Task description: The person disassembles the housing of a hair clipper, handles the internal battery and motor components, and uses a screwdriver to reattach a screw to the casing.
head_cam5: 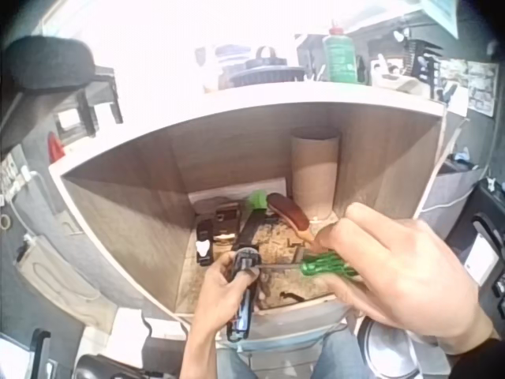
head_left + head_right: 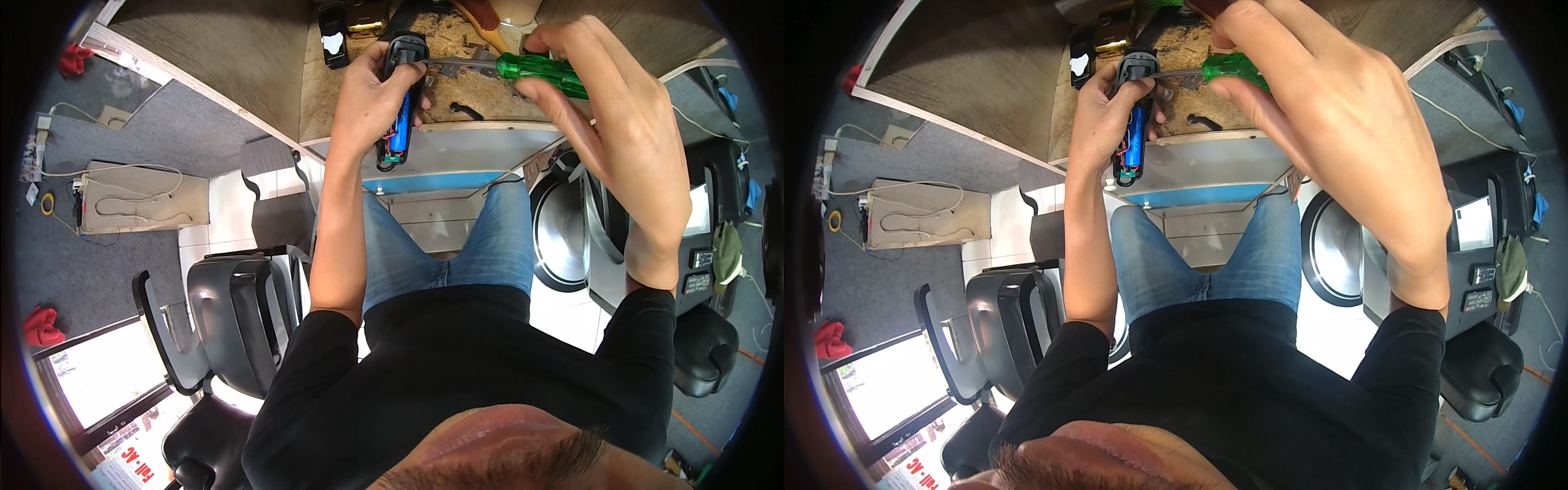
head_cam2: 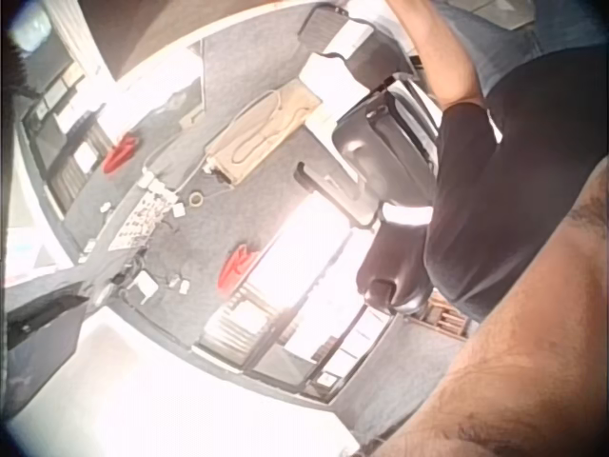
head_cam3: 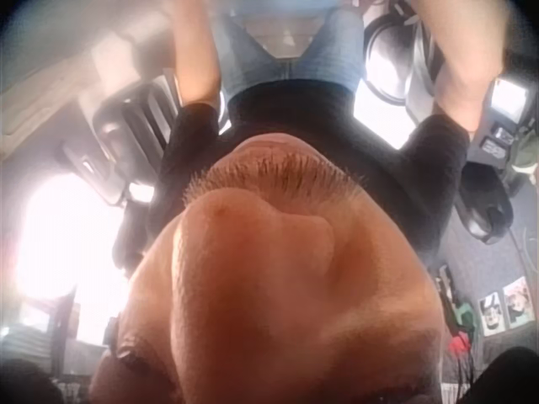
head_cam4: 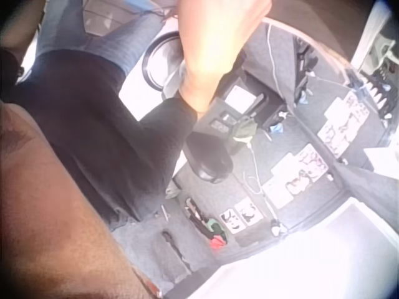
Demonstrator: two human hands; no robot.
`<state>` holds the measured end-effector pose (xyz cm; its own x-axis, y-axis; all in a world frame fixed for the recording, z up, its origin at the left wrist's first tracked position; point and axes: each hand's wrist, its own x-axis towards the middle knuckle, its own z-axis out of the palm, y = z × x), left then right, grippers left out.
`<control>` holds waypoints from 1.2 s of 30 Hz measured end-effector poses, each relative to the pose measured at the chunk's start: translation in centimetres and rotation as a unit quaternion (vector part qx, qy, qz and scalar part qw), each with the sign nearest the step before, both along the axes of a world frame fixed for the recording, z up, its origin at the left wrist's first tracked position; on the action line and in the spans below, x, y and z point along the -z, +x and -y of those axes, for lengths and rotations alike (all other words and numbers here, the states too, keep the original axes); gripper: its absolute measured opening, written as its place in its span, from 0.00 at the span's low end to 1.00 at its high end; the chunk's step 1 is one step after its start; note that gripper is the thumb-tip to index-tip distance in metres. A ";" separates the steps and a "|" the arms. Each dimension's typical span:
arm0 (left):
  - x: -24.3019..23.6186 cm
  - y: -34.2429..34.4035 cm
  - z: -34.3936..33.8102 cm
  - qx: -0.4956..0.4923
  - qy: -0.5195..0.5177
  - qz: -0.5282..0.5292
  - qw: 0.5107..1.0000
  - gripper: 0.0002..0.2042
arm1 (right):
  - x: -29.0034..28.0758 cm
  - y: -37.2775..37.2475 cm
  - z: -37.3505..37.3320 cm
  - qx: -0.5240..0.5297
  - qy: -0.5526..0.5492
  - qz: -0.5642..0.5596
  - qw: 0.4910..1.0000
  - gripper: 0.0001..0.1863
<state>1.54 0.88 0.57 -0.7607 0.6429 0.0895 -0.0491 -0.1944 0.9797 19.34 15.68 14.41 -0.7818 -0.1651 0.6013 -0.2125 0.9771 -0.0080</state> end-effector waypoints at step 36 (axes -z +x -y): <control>0.2 0.0 0.1 -0.012 -0.011 -0.019 1.000 0.12 | 1.4 1.9 -1.6 -0.003 -0.090 0.080 0.993 0.16</control>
